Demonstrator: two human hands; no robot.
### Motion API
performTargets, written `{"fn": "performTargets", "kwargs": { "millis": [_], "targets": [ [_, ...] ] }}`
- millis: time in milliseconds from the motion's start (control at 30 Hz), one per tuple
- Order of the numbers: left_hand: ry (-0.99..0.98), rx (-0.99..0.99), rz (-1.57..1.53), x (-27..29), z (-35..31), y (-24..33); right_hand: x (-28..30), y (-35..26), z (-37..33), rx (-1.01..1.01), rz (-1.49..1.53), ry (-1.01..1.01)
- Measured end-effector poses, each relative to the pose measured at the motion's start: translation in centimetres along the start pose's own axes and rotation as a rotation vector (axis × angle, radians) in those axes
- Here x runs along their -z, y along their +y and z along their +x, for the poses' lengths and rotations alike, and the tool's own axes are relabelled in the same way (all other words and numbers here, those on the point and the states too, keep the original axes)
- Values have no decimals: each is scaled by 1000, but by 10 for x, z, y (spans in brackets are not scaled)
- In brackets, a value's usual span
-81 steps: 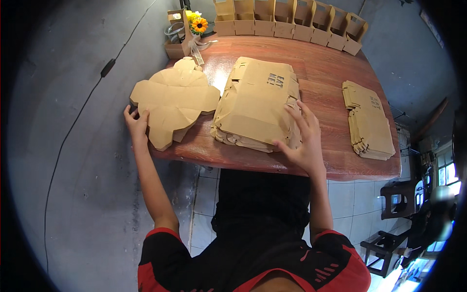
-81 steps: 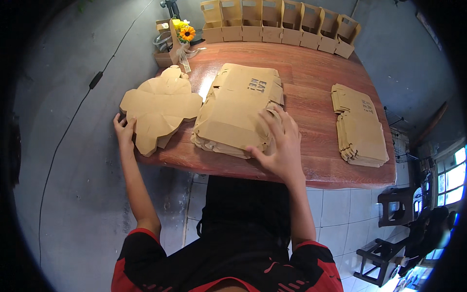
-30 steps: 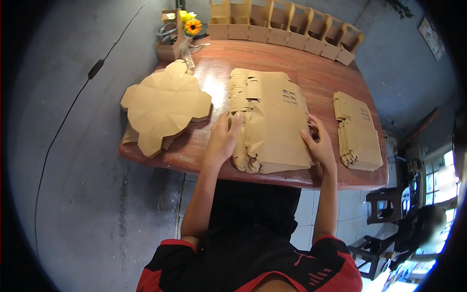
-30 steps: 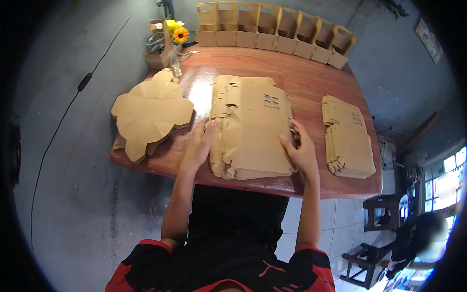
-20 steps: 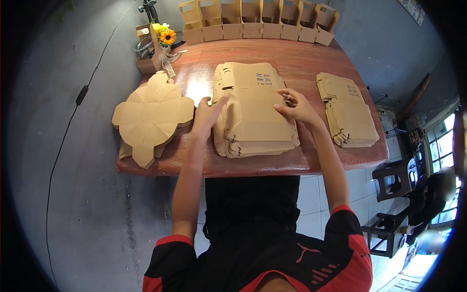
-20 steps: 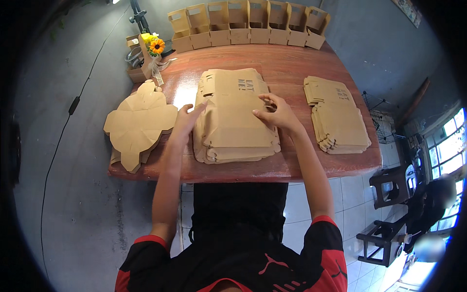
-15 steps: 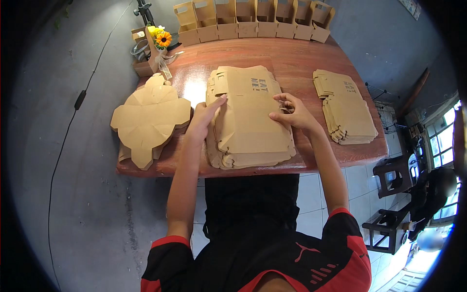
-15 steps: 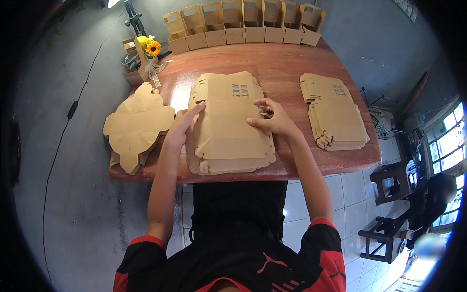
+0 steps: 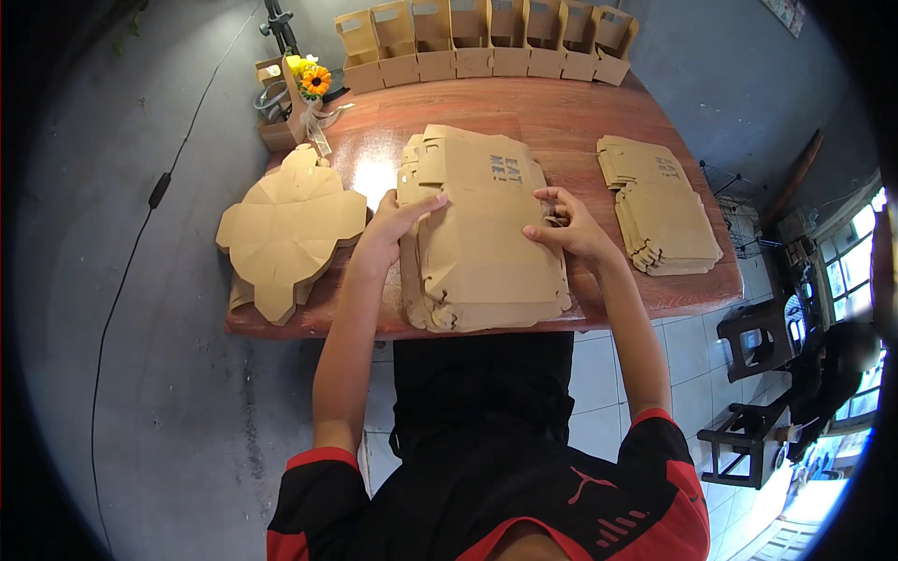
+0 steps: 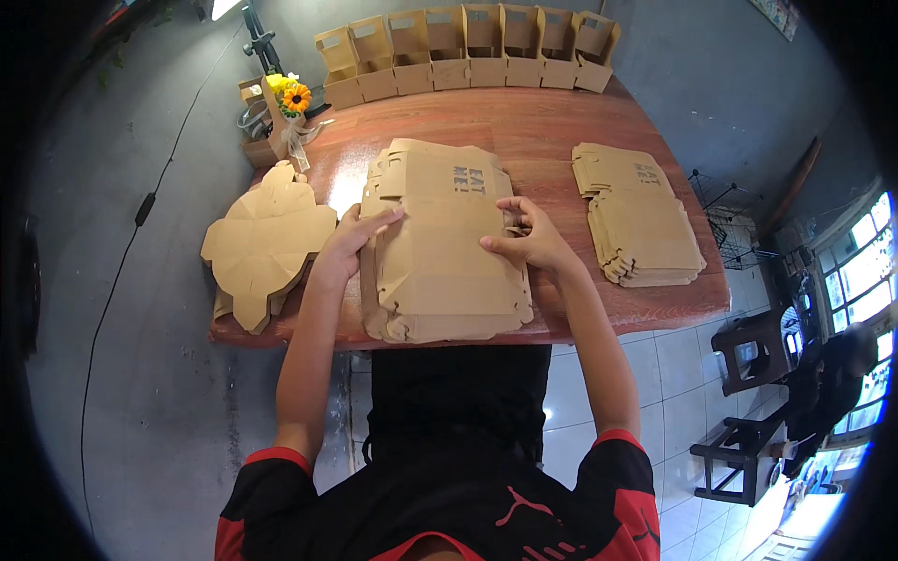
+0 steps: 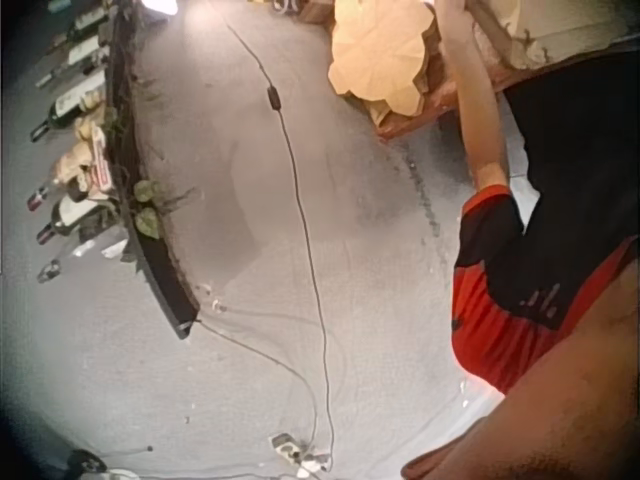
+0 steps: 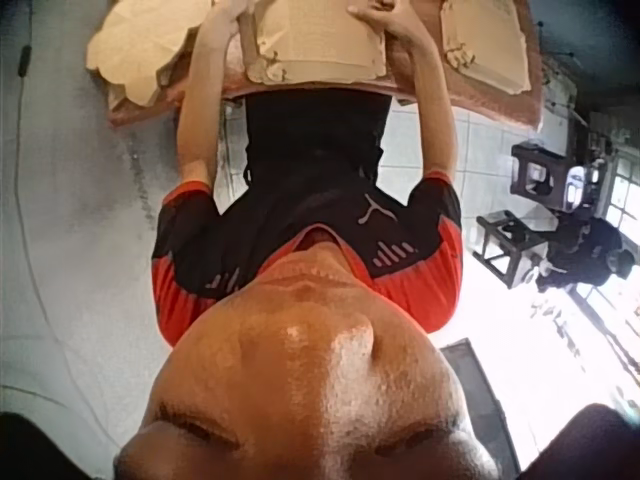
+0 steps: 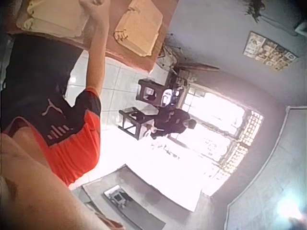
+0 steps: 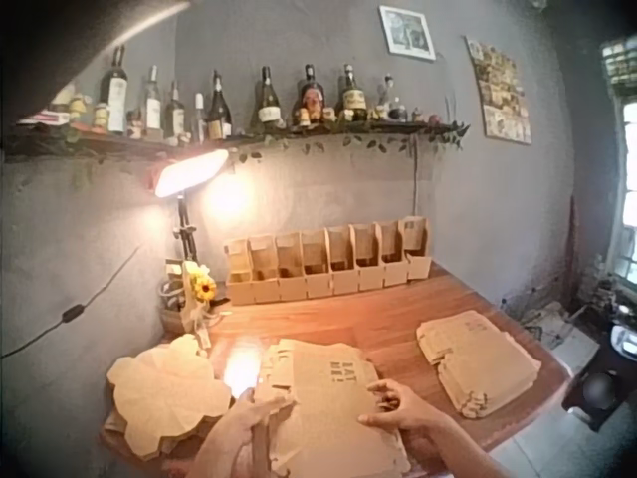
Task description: Assemble cardboard food containers and stack them on a table.
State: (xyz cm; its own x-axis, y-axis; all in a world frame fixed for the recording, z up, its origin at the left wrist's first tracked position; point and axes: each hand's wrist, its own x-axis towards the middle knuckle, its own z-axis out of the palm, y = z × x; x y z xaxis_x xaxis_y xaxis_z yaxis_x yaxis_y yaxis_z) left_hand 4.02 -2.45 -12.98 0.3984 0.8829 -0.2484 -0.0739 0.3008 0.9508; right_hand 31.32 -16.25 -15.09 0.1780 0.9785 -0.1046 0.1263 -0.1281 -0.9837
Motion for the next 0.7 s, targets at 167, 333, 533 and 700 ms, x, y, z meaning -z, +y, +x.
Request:
{"fn": "performTargets", "kwargs": {
  "millis": [167,333,533,700],
  "targets": [
    [-66,-242,-30,-13,-19,1,-6,-4,3,-58,130,154],
    [-227,-535,-156,-25,-44,16,-6,-25,-11,-148,512,174],
    [-348,-824,2,-23,-41,51,11,-60,-27,478,294,204],
    [-390,-919,219,-18,-27,38,15,-55,-29,666,68,291]
  ]
}}
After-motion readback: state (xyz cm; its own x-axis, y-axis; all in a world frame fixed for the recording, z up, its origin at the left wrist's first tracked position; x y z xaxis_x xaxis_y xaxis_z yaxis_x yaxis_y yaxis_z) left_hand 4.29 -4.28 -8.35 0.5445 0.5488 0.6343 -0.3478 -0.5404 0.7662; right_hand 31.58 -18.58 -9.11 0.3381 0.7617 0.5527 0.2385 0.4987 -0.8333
